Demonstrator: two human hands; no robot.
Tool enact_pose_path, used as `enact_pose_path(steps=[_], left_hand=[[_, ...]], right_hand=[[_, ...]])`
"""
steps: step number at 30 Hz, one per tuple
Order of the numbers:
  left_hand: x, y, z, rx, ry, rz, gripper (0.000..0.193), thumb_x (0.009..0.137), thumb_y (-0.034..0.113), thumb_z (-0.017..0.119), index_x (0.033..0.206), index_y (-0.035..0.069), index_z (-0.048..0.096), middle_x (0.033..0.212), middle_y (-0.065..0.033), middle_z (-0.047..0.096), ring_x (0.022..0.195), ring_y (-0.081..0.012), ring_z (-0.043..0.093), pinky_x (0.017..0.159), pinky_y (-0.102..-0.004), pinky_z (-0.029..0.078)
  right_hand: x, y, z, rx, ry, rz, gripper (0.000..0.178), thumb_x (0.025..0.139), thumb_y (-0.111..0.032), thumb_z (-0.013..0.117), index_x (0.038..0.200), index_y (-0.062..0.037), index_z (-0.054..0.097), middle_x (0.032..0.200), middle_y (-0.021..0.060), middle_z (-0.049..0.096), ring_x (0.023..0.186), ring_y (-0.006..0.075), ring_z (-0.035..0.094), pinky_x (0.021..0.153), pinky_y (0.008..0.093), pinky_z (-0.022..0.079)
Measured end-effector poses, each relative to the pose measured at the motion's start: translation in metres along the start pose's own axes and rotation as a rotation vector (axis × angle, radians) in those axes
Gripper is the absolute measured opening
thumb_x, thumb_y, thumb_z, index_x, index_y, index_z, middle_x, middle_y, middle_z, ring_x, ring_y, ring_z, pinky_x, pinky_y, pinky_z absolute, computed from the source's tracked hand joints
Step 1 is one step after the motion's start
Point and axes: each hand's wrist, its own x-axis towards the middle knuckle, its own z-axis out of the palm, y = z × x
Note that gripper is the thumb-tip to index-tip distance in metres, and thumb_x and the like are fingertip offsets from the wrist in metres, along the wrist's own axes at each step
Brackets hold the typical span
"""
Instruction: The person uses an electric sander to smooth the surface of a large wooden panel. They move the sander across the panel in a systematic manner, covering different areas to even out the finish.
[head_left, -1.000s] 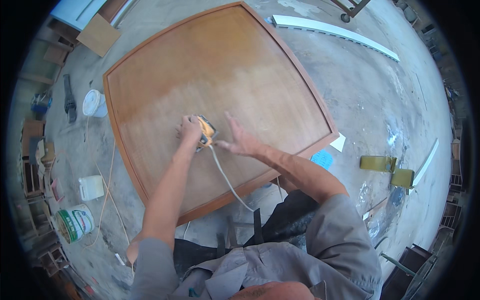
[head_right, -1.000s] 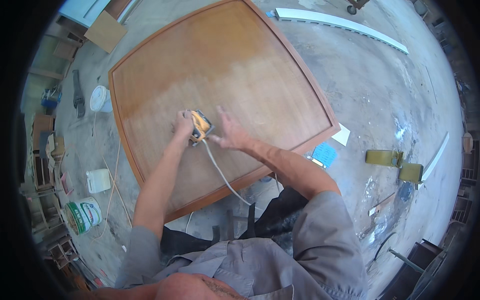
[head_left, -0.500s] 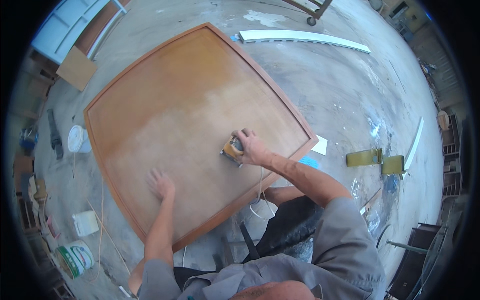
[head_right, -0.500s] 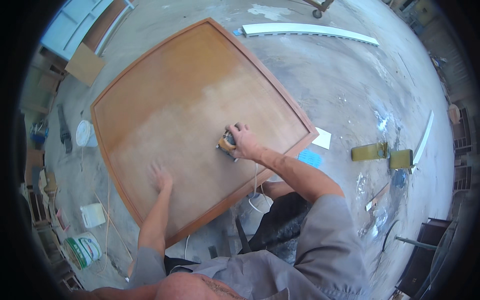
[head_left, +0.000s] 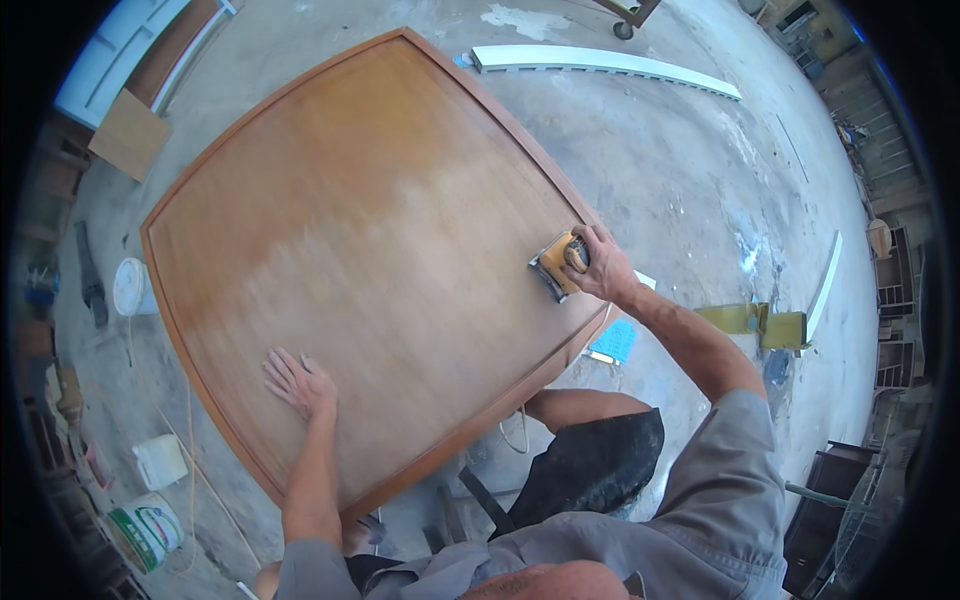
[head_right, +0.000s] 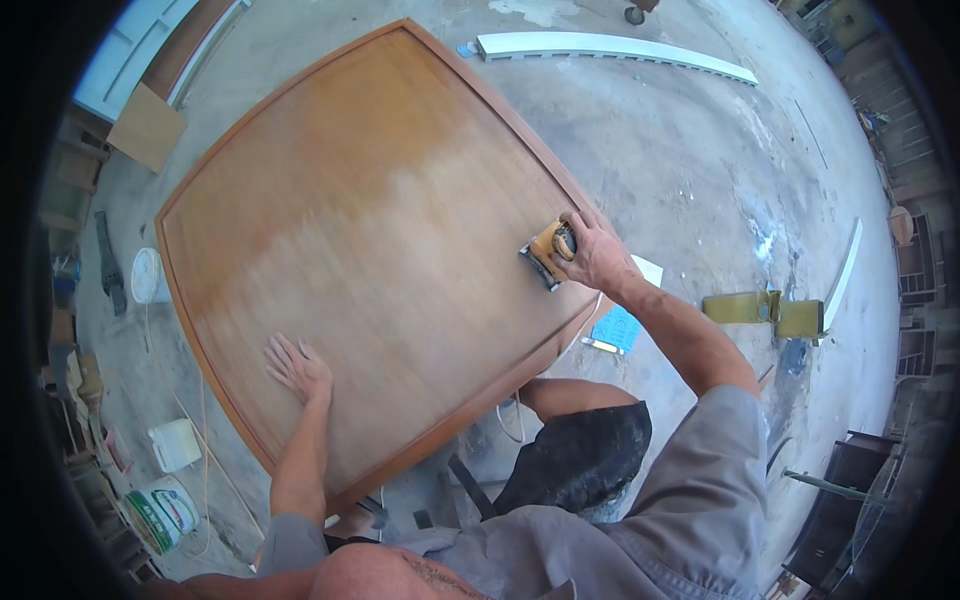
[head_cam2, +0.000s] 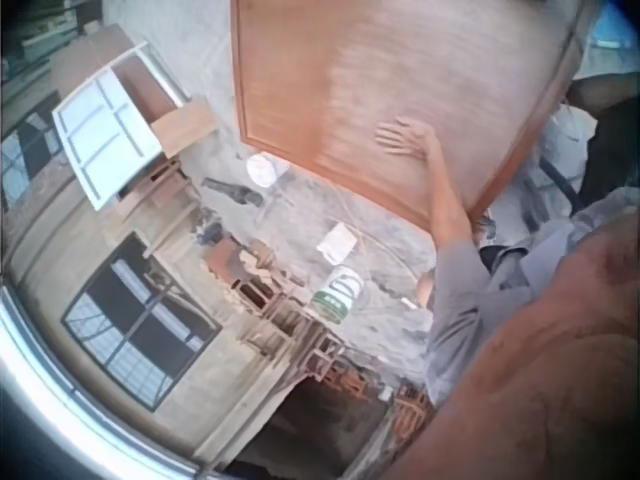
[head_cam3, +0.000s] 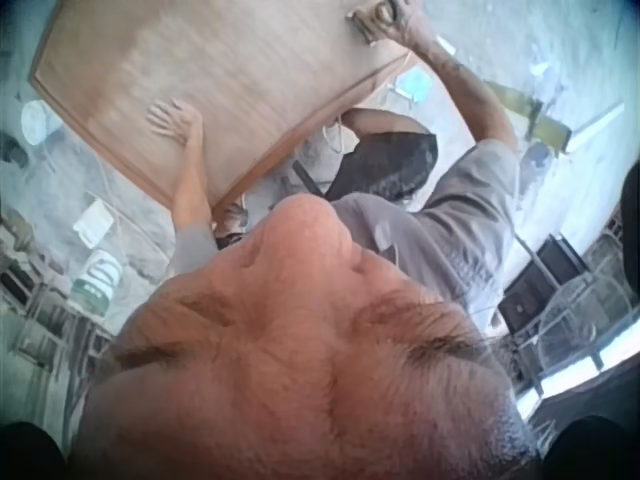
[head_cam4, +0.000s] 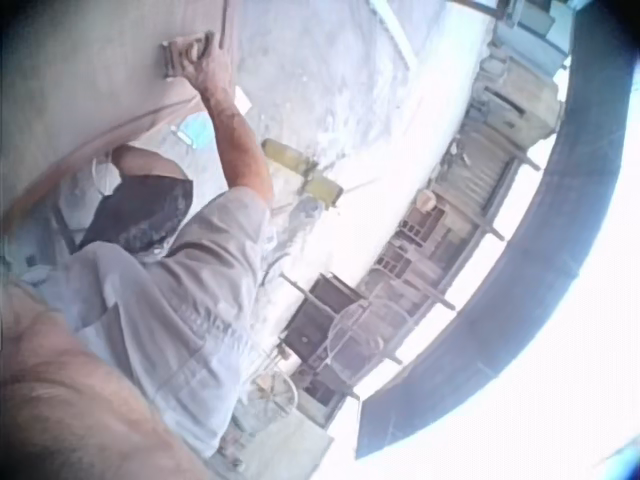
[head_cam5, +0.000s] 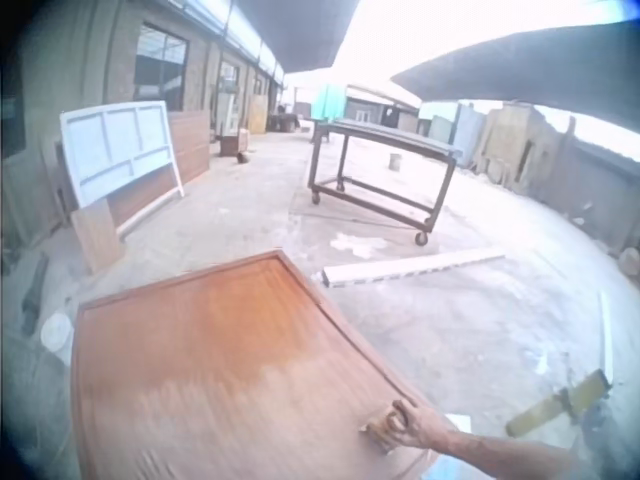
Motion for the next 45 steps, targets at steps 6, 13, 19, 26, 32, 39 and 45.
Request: enact_pose_path(steps=[6,13,19,26,32,39,45], left_hand=[[0.024,-0.002,0.002,-0.056,0.015,0.181,0.069,0.104,0.037,0.047,0.161,0.002,0.029,0.168,-0.0168,0.028,0.158,-0.0337,0.018,0.128,-0.0532,0.011],[0.055,-0.003,0.008,-0.165,0.069,0.180,0.067,0.102,0.034,0.053,0.157,0.001,0.037,0.166,-0.0180,0.032,0.156,-0.0349,0.022,0.128,-0.0533,0.013],[0.053,0.001,-0.003,-0.206,0.082,0.203,0.068,0.100,0.031,0.054,0.157,0.000,0.036,0.165,-0.0186,0.033,0.156,-0.0360,0.023,0.128,-0.0539,0.013],[0.054,0.000,-0.002,-0.158,0.080,0.210,0.066,0.099,0.029,0.055,0.156,-0.001,0.037,0.165,-0.0195,0.034,0.155,-0.0376,0.025,0.127,-0.0542,0.014],[0.053,0.001,-0.005,-0.169,0.072,0.214,0.066,0.098,0.027,0.056,0.155,-0.001,0.038,0.165,-0.0199,0.034,0.155,-0.0385,0.025,0.127,-0.0546,0.014],[0.049,-0.001,-0.007,-0.182,0.077,0.217,0.067,0.097,0.027,0.057,0.155,-0.001,0.038,0.164,-0.0207,0.035,0.154,-0.0389,0.026,0.127,-0.0550,0.014],[0.051,-0.002,-0.001,-0.177,0.120,0.234,0.067,0.097,0.027,0.057,0.155,0.000,0.038,0.163,-0.0203,0.037,0.154,-0.0382,0.027,0.127,-0.0548,0.015]], right_hand=[[0.046,0.027,-0.005,0.053,0.007,0.033,0.066,0.078,-0.031,0.080,0.133,-0.0101,0.051,0.120,0.0179,0.058,0.116,0.0422,0.059,0.097,0.0495,0.052],[0.109,0.020,-0.008,0.044,0.062,0.019,0.061,0.079,-0.033,0.078,0.130,-0.0099,0.055,0.116,0.0194,0.061,0.111,0.0432,0.061,0.093,0.0508,0.053],[0.180,0.003,-0.001,0.040,0.113,-0.038,0.057,0.080,-0.034,0.078,0.127,-0.0097,0.056,0.117,0.0207,0.062,0.111,0.0444,0.062,0.093,0.0510,0.052],[0.288,-0.014,0.012,-0.011,0.157,-0.071,0.058,0.079,-0.036,0.078,0.125,-0.0089,0.057,0.117,0.0251,0.064,0.109,0.0452,0.064,0.095,0.0503,0.052],[0.363,-0.033,0.020,-0.022,0.156,-0.066,0.061,0.080,-0.041,0.076,0.128,-0.0077,0.057,0.121,0.0251,0.065,0.115,0.0428,0.062,0.100,0.0483,0.051],[0.406,-0.053,0.019,-0.065,0.150,-0.022,0.067,0.080,-0.046,0.076,0.130,-0.0063,0.056,0.125,0.0252,0.064,0.121,0.0414,0.061,0.103,0.0461,0.050],[0.363,-0.031,0.017,-0.017,0.132,-0.064,0.066,0.079,-0.044,0.078,0.128,-0.0054,0.056,0.124,0.0267,0.063,0.117,0.0440,0.062,0.100,0.0491,0.050]])
